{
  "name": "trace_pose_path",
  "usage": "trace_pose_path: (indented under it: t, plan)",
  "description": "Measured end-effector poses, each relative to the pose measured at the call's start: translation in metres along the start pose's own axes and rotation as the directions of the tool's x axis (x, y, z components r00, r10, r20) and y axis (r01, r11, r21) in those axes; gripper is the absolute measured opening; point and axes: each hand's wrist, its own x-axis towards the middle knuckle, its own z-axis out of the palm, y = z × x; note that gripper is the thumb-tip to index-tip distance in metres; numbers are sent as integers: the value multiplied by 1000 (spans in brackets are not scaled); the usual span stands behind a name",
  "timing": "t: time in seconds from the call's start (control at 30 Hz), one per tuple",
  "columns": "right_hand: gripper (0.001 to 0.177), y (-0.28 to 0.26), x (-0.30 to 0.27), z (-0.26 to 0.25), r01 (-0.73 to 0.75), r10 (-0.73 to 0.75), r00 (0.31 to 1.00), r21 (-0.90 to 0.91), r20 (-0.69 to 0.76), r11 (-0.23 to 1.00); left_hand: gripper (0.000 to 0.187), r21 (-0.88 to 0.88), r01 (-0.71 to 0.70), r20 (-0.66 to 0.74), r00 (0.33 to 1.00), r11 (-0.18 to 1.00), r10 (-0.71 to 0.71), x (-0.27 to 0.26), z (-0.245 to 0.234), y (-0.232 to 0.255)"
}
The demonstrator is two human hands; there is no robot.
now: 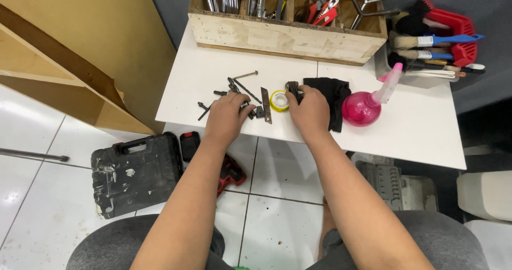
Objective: The person sits on the floor and cleans various small metal tools and parts on a white table. They use a black cloth and a pink spray bottle to wipe and clean the items, then place them into a wooden organizer. The person also handles a roll of yellow tape and other small hardware pieces.
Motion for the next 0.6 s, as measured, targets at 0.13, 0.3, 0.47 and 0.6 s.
trace_pose_path:
  t: [0.13,0.3,0.47,0.6]
  plan:
    - [45,15,8,13,18,-18,999,20,-28,1000,25,-32,-1,7,1000,999,2,1,5,-5]
    - [44,15,7,15,8,-7,1000,46,-31,999,25,-68,3,-7,1000,998,-4,-1,6,-8]
    - [44,20,8,19,23,-21,999,66,-42,998,24,-94,18,-12,1000,995,-20,-3,7,-7]
    - [44,23,7,20,41,-35,997,91,-63,995,17,-182,-64,-205,978,981,26,-8,6,-5]
